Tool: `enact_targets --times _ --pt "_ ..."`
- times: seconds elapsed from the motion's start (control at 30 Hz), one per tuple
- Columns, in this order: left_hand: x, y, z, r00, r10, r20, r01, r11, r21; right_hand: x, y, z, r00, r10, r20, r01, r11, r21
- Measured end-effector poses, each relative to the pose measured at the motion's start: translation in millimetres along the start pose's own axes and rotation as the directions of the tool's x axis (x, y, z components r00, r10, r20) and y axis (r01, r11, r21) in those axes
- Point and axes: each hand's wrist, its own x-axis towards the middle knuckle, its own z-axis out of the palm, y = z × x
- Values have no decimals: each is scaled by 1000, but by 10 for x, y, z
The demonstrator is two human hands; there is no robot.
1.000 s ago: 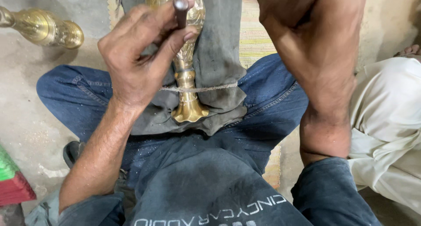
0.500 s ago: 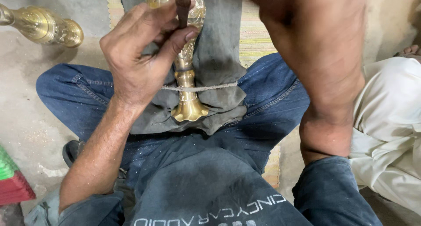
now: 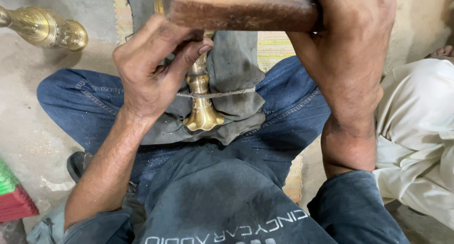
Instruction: The person uses a chisel and hammer to engrave decorative patterns on a brass vessel. They repeatedly strike the chisel against the surface, rotating the object to work on different sides.
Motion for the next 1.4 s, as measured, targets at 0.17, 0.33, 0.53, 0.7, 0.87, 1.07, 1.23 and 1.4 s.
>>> enact_targets --times 0.17,0.33,0.53,0.7,0.87,1.07,1.23,1.4 --pt "-13 -43 15 999 -2 34 1 1000 21 -31 37 0 1000 0 -17 0 999 -34" --pt "44 -69 91 998 48 35 -48 999 -12 -26 21 -2 991 131 -19 -129 987 94" --pt "122 66 56 986 109 126 -138 958 251 37 -32 -45 995 103 -7 -103 988 -119" --pt "167 223 0 991 58 118 -87 963 257 -6 -56 2 997 81 9 -81 996 -42" --pt "185 243 103 997 32 66 -46 973 226 -108 41 -37 996 93 20 -93 996 18" --pt "42 191 191 998 1 -64 6 994 114 -116 113 -74 996 85 29 -84 996 -12" --pt "-54 177 205 991 -71 -110 80 994 81 -23 41 -216 997 -47 54 59 965 -255" --pt "-117 197 244 986 -51 -160 57 998 35 66 -31 -314 990 -108 93 136 903 -407"
